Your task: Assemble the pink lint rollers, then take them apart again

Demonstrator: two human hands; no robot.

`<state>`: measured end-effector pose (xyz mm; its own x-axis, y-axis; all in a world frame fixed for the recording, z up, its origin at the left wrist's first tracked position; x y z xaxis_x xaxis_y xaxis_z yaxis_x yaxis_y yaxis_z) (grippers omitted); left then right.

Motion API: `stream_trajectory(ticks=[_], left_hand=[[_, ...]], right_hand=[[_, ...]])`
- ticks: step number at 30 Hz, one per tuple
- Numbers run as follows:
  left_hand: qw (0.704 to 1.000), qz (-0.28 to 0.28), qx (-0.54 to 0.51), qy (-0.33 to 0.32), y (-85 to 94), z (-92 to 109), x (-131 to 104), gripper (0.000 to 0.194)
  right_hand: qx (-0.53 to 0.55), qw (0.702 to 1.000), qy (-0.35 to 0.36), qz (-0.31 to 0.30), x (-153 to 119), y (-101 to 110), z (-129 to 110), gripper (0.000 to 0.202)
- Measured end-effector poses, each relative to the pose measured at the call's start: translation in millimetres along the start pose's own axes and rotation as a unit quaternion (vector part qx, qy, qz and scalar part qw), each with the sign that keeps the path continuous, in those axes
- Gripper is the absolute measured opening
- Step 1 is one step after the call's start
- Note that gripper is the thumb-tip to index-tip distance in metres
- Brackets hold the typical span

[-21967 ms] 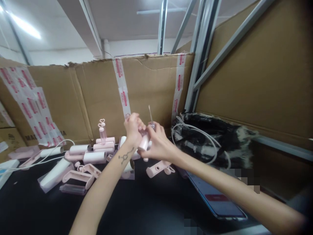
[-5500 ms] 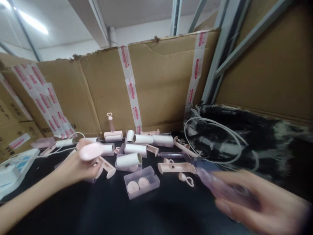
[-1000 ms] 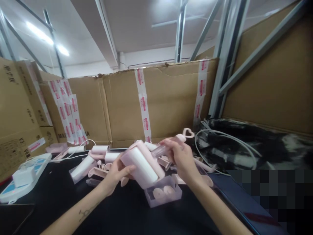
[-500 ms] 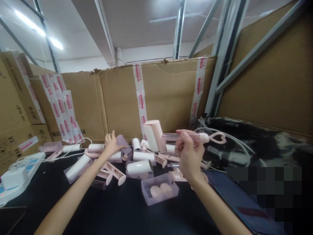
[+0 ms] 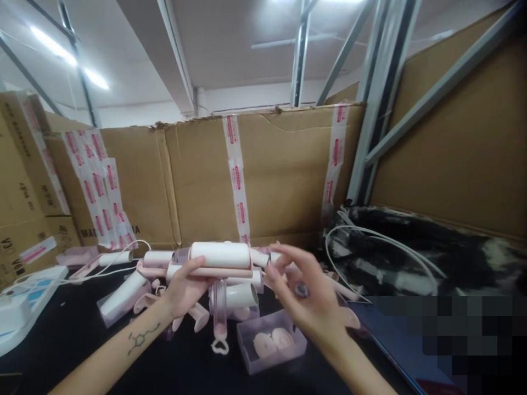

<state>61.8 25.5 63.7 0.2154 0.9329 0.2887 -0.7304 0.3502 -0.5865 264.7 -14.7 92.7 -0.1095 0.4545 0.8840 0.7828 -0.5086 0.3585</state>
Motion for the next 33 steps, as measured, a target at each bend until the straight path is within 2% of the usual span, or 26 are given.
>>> stream_trajectory(ticks=[1, 3, 6, 10, 13, 16, 18, 19, 21, 23, 24, 26, 27, 29, 31, 33], left_hand=[[1.0, -0.003, -0.001, 0.001, -0.3, 0, 0, 0.046], [1.0, -0.025, 0.016, 0.009, -1.8, -2, -2, 0.046], [0.995, -0.061, 0.072, 0.034, -1.3, 0, -5, 0.049], [0.972, -0.12, 0.189, 0.074, 3.7, 24, -2, 0.063], [0.912, -0.173, 0.358, 0.098, -0.8, 44, -6, 0.061], [0.829, -0.154, 0.535, 0.057, -15.0, 56, -21, 0.075], [0.787, -0.145, 0.6, 0.024, -24.3, 55, -28, 0.072], [0.776, -0.144, 0.614, 0.016, -26.8, 53, -29, 0.066], [0.773, -0.142, 0.618, 0.015, -26.2, 49, -27, 0.059], [0.783, -0.133, 0.606, 0.042, -18.8, 45, -22, 0.056], [0.792, -0.128, 0.594, 0.062, -13.7, 44, -20, 0.053], [0.815, -0.099, 0.565, 0.088, -3.1, 42, -22, 0.046], [0.826, -0.073, 0.553, 0.081, 1.4, 43, -25, 0.044], [0.84, -0.012, 0.541, 0.025, 6.6, 44, -35, 0.039], [0.84, 0.031, 0.54, -0.04, 6.4, 45, -49, 0.033], [0.844, 0.039, 0.531, -0.065, 2.6, 41, -61, 0.03]], right_hand=[[0.012, 0.998, -0.064, 0.006, 3, 2, 3, 0.031], [0.031, 0.989, -0.136, -0.04, 6, 1, 8, 0.031], [0.1, 0.972, -0.184, -0.105, 6, -6, 13, 0.03], [0.177, 0.954, -0.213, -0.111, 2, -14, 14, 0.03], [0.199, 0.953, -0.182, -0.139, -2, -21, 1, 0.028], [0.22, 0.95, -0.124, -0.186, -8, -31, -19, 0.028], [0.234, 0.945, -0.112, -0.2, -12, -36, -28, 0.029], [0.236, 0.945, -0.117, -0.193, -13, -38, -29, 0.03], [0.233, 0.95, -0.134, -0.161, -12, -38, -27, 0.03], [0.239, 0.949, -0.17, -0.118, -8, -34, -19, 0.023], [0.256, 0.942, -0.195, -0.093, -5, -29, -14, 0.019], [0.319, 0.914, -0.247, -0.039, 2, -17, -5, 0.025], [0.358, 0.897, -0.261, -0.016, 5, -10, -2, 0.031], [0.411, 0.873, -0.263, 0.006, 9, 3, -1, 0.044], [0.42, 0.872, -0.25, -0.004, 7, 10, -6, 0.057], [0.398, 0.889, -0.224, -0.039, -2, 12, -17, 0.056]])
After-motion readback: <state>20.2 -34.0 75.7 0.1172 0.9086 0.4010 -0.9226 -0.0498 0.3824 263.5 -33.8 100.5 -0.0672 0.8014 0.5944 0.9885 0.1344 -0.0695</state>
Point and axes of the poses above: each hand's wrist, its own x-axis towards the middle knuckle, its own y-axis out of the back of the hand, z = x × y, the point moved 2 cm from there along x, towards the middle knuckle, and after that the axes turned 4 degrees about -y, right-handed, at the moved point
